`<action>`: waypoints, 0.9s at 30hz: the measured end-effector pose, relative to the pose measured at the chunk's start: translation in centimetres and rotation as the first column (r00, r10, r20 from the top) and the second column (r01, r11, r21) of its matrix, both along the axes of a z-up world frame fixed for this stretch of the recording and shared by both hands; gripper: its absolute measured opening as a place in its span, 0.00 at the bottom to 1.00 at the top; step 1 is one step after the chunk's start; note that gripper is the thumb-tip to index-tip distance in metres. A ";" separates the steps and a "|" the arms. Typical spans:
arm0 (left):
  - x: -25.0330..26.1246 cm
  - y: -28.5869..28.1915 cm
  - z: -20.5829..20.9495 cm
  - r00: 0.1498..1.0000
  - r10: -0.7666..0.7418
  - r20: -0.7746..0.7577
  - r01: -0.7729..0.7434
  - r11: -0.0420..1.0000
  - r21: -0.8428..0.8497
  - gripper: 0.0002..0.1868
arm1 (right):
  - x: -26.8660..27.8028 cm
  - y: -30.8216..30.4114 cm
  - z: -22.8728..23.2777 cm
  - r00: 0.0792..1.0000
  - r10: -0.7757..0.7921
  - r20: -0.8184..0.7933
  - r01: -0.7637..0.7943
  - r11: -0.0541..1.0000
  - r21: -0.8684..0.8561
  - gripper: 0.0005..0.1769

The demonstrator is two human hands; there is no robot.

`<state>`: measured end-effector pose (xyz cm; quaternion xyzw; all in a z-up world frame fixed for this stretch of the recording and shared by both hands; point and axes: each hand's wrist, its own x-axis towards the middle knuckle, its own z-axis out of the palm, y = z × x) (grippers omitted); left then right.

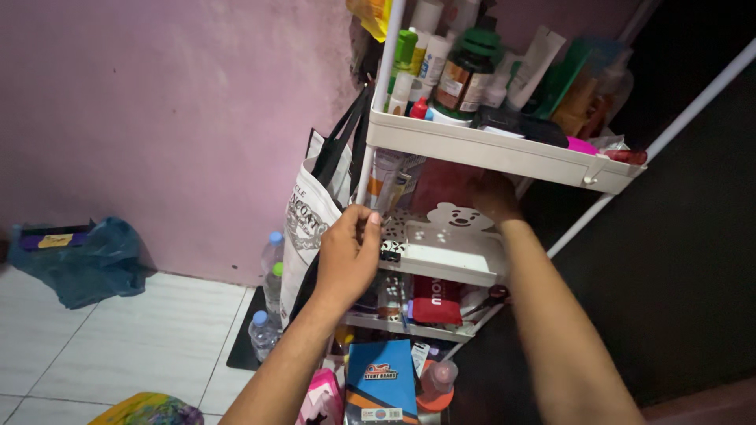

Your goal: The person organizes a white multi-tiered shelf by removing and rearranging various items including a pink container, notebooks, and small boxes. They handle items one at a time, placing them back in different positions on the shelves.

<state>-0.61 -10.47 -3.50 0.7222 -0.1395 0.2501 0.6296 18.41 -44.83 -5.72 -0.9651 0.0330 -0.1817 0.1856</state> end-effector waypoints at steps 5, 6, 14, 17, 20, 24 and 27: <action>-0.2 -0.1 0.0 1.000 -0.017 -0.018 0.016 1.000 -0.006 0.12 | 0.0 1.4 0.1 0.999 0.044 -0.012 -0.044 0.999 0.003 0.35; -0.1 -0.1 0.0 1.000 -0.009 -0.014 0.009 1.000 -0.002 0.12 | 0.1 1.4 0.2 0.999 0.048 -0.024 -0.048 0.999 0.003 0.37; 0.1 0.1 0.1 0.999 0.007 -0.051 -0.003 0.997 0.076 0.13 | 0.0 1.2 0.9 0.996 0.086 -0.036 -0.086 0.996 0.010 0.46; 0.2 0.2 0.1 0.992 -0.106 0.065 0.101 0.992 0.078 0.13 | -0.6 2.2 1.8 0.990 0.126 0.059 -0.128 0.992 0.021 0.52; 0.9 0.1 -1.4 0.981 -0.174 0.081 0.154 0.965 0.212 0.20 | -1.6 2.8 1.8 0.994 0.109 0.026 -0.109 0.994 -0.004 0.52; 1.9 -0.7 -2.5 0.946 -0.270 0.179 0.222 0.943 0.249 0.28 | -3.5 4.2 2.6 0.975 0.138 0.172 -0.112 0.982 -0.152 0.45; 2.8 -2.0 -3.6 0.942 -0.299 0.154 0.253 0.932 0.259 0.29 | -8.0 5.5 -0.7 0.884 -0.053 0.464 0.082 0.996 -0.044 0.29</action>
